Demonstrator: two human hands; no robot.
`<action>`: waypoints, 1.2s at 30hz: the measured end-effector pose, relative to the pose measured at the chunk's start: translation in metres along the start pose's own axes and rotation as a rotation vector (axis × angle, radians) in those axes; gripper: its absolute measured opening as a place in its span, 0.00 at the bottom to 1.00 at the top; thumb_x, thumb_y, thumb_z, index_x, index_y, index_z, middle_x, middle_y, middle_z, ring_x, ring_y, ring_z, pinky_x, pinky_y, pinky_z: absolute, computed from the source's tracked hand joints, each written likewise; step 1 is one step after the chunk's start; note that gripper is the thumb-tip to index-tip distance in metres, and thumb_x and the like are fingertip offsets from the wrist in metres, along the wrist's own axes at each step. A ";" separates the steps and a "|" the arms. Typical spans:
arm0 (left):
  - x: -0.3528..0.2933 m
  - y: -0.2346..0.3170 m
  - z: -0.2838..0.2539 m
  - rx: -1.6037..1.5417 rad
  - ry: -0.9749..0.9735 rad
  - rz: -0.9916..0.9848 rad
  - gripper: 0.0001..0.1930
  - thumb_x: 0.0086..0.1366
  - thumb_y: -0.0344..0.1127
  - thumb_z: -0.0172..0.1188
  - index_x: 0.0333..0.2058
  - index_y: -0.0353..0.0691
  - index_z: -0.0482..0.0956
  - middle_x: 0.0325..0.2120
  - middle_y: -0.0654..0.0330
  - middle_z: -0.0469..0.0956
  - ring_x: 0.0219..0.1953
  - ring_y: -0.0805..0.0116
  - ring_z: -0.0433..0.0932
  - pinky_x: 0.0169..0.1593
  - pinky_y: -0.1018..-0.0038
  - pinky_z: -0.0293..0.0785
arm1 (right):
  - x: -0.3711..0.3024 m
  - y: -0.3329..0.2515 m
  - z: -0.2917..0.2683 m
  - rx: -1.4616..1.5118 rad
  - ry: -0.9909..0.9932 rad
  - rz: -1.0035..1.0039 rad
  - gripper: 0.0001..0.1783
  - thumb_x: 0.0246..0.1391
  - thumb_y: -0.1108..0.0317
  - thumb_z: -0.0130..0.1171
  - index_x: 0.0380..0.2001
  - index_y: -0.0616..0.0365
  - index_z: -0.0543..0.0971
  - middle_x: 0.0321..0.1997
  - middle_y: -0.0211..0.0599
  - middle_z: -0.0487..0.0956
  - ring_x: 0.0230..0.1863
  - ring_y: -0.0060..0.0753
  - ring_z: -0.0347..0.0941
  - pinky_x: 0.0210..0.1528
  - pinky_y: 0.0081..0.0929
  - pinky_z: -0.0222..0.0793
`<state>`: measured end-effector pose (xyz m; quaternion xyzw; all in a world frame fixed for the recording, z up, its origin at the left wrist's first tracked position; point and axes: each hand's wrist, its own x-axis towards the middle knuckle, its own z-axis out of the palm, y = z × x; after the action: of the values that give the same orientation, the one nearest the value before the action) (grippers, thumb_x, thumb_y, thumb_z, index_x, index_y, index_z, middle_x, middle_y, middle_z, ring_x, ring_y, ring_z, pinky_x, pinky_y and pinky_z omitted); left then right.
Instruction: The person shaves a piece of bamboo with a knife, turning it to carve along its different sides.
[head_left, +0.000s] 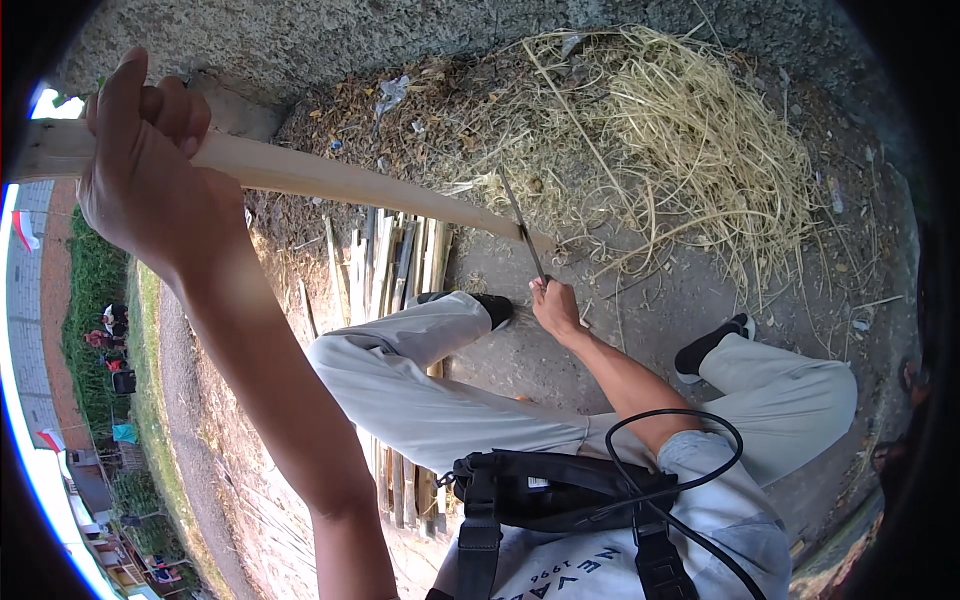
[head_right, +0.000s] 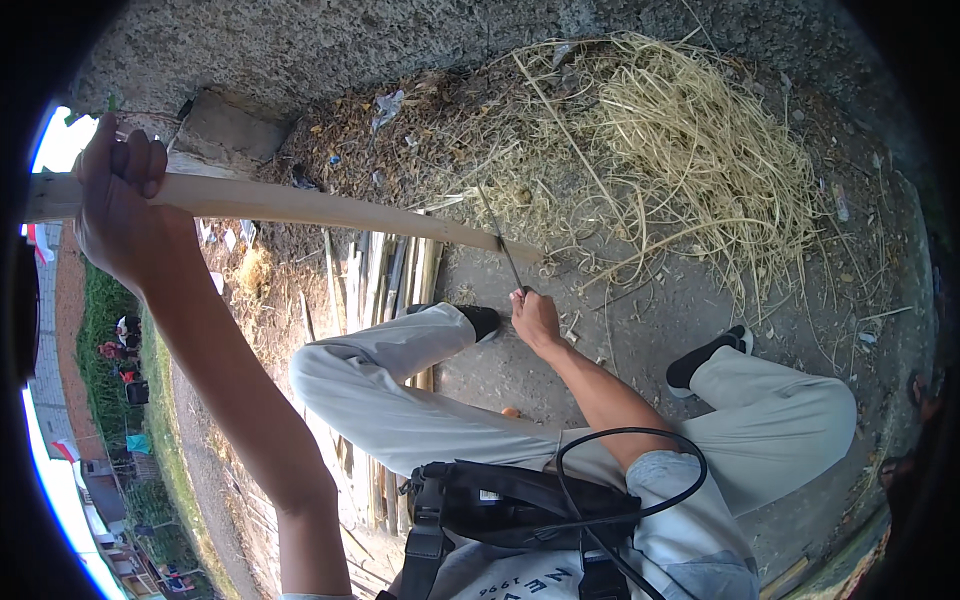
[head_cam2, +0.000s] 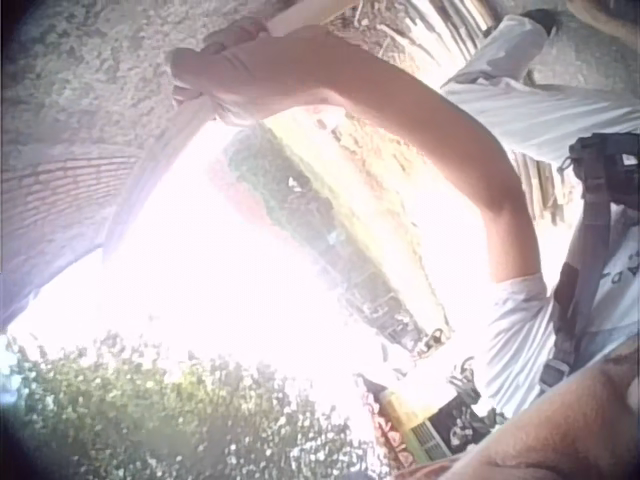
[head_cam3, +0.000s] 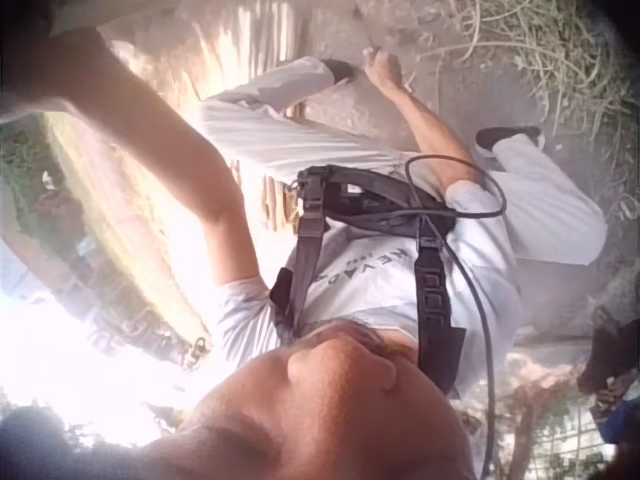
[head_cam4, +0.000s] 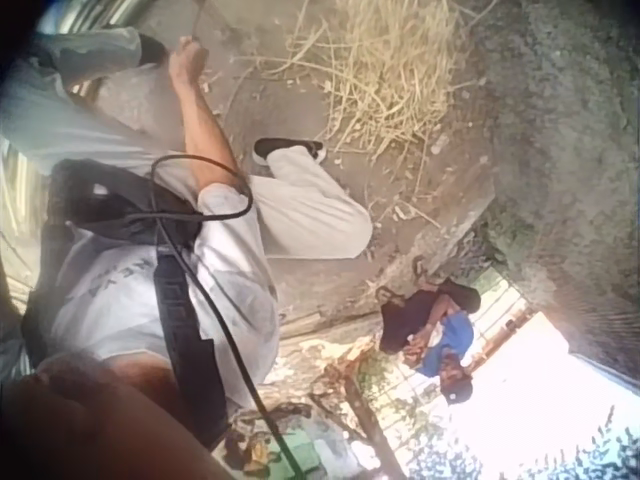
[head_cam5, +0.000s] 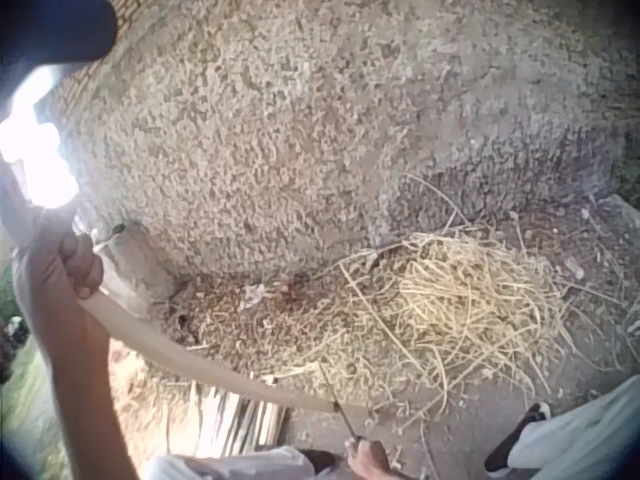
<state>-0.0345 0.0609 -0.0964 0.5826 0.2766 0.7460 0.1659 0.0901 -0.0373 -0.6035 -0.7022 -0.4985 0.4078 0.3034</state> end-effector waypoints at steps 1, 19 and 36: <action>0.003 -0.002 -0.003 0.043 0.062 -0.015 0.10 0.61 0.24 0.63 0.21 0.35 0.75 0.15 0.65 0.62 0.16 0.79 0.61 0.21 0.79 0.53 | 0.001 0.011 -0.003 -0.038 -0.035 0.041 0.16 0.60 0.61 0.58 0.37 0.66 0.82 0.37 0.58 0.83 0.43 0.61 0.80 0.44 0.46 0.76; 0.020 -0.018 -0.038 -0.018 0.067 -0.055 0.08 0.62 0.21 0.61 0.25 0.33 0.74 0.15 0.68 0.57 0.15 0.79 0.54 0.20 0.78 0.49 | 0.022 0.043 -0.014 -0.146 -0.173 0.208 0.16 0.59 0.61 0.60 0.35 0.67 0.83 0.38 0.62 0.82 0.45 0.60 0.80 0.45 0.47 0.76; 0.019 -0.017 -0.040 -0.137 -0.053 -0.019 0.06 0.63 0.22 0.60 0.27 0.29 0.76 0.16 0.67 0.57 0.17 0.79 0.55 0.21 0.79 0.50 | 0.020 0.062 -0.003 -0.179 -0.124 0.233 0.17 0.61 0.60 0.58 0.35 0.66 0.83 0.37 0.59 0.83 0.42 0.62 0.80 0.42 0.49 0.75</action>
<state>-0.0793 0.0765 -0.0986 0.5867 0.2259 0.7460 0.2196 0.1241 -0.0383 -0.6594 -0.7530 -0.4657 0.4370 0.1588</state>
